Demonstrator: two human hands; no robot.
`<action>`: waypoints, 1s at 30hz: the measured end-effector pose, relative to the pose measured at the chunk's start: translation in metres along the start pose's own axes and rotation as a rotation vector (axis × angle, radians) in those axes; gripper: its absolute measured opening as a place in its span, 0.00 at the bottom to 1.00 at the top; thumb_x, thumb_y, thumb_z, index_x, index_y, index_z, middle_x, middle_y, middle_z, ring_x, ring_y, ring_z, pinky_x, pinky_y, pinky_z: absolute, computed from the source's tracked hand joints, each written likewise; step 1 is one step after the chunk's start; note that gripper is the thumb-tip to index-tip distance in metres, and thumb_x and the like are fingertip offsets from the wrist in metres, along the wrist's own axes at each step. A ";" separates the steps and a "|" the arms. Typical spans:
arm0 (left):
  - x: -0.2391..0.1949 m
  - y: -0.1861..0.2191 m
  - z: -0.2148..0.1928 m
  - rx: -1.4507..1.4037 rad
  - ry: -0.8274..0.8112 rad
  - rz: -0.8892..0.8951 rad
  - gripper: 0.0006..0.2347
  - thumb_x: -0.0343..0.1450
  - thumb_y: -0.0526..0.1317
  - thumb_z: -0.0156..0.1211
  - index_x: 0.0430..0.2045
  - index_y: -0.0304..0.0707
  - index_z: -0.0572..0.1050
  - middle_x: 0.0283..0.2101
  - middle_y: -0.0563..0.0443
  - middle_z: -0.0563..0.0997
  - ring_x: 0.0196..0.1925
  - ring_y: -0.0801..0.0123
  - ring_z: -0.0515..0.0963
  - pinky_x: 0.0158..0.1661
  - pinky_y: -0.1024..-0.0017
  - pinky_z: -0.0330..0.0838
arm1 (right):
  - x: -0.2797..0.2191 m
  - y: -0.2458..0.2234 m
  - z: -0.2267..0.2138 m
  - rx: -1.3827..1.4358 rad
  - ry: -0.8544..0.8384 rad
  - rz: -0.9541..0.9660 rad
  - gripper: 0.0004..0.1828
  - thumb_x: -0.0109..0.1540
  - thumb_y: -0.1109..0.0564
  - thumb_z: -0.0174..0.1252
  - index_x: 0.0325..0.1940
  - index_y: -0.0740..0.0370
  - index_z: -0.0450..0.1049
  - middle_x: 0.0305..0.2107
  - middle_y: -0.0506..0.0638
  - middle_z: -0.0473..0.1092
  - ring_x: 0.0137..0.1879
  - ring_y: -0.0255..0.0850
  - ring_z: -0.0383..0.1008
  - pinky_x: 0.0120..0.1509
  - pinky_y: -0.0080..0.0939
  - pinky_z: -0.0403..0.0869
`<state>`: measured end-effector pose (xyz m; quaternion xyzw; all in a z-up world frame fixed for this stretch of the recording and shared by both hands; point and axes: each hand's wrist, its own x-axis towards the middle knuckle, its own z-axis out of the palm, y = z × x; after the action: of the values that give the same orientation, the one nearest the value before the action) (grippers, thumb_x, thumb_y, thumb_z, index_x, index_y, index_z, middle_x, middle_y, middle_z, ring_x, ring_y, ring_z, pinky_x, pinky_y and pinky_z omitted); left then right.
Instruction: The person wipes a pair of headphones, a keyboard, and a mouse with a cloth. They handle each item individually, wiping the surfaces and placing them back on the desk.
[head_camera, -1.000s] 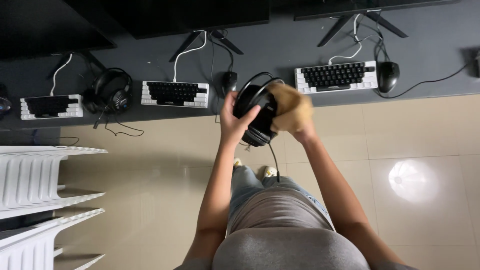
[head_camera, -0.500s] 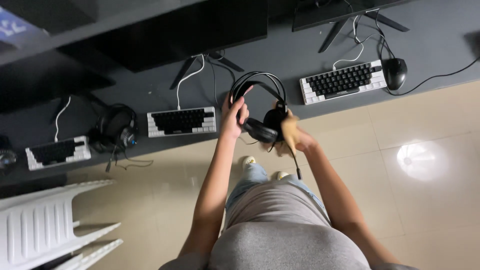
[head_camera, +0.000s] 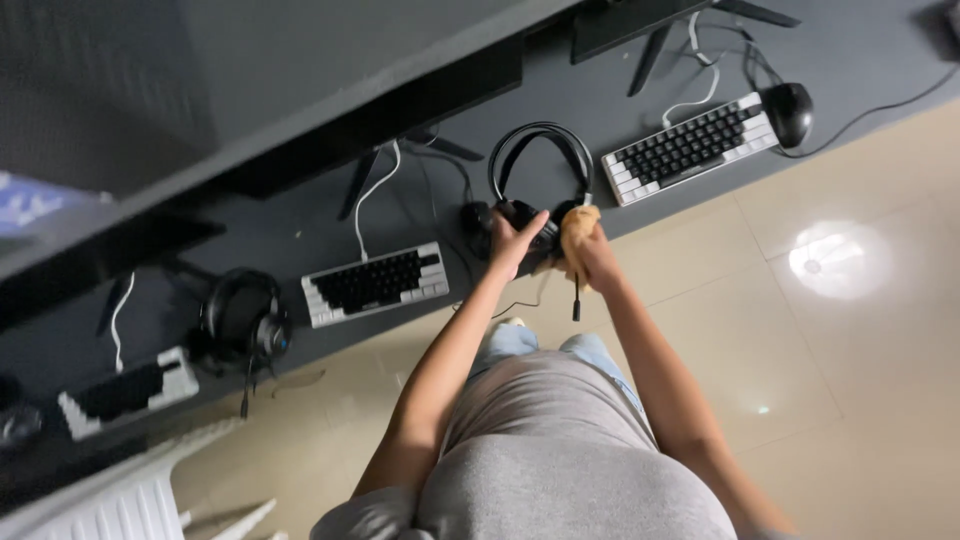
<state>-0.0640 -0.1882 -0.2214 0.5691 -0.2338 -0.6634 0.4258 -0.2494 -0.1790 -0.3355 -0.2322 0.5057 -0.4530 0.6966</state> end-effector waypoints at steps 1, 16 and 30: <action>0.012 -0.010 -0.003 0.182 0.073 0.254 0.42 0.55 0.52 0.75 0.60 0.32 0.57 0.56 0.40 0.70 0.56 0.56 0.74 0.51 0.58 0.74 | 0.010 0.018 -0.011 -0.333 0.038 -0.052 0.24 0.67 0.56 0.50 0.68 0.57 0.62 0.47 0.55 0.73 0.46 0.43 0.76 0.45 0.45 0.78; 0.088 -0.036 -0.024 0.096 0.005 -0.103 0.47 0.60 0.59 0.69 0.70 0.45 0.47 0.65 0.40 0.65 0.60 0.49 0.76 0.39 0.52 0.84 | -0.049 -0.017 0.002 -0.116 0.274 -0.180 0.10 0.68 0.61 0.51 0.45 0.70 0.75 0.34 0.54 0.76 0.37 0.40 0.78 0.41 0.41 0.79; 0.128 -0.087 -0.087 0.224 -0.025 -0.184 0.37 0.66 0.58 0.66 0.62 0.32 0.57 0.58 0.40 0.71 0.43 0.51 0.84 0.36 0.63 0.85 | -0.150 -0.145 0.038 -1.083 0.427 -0.287 0.14 0.65 0.53 0.57 0.50 0.62 0.77 0.27 0.54 0.75 0.33 0.46 0.75 0.40 0.51 0.74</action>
<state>-0.0059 -0.2332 -0.3825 0.6241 -0.2584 -0.6763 0.2939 -0.2839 -0.1236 -0.1339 -0.5238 0.7569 -0.2571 0.2942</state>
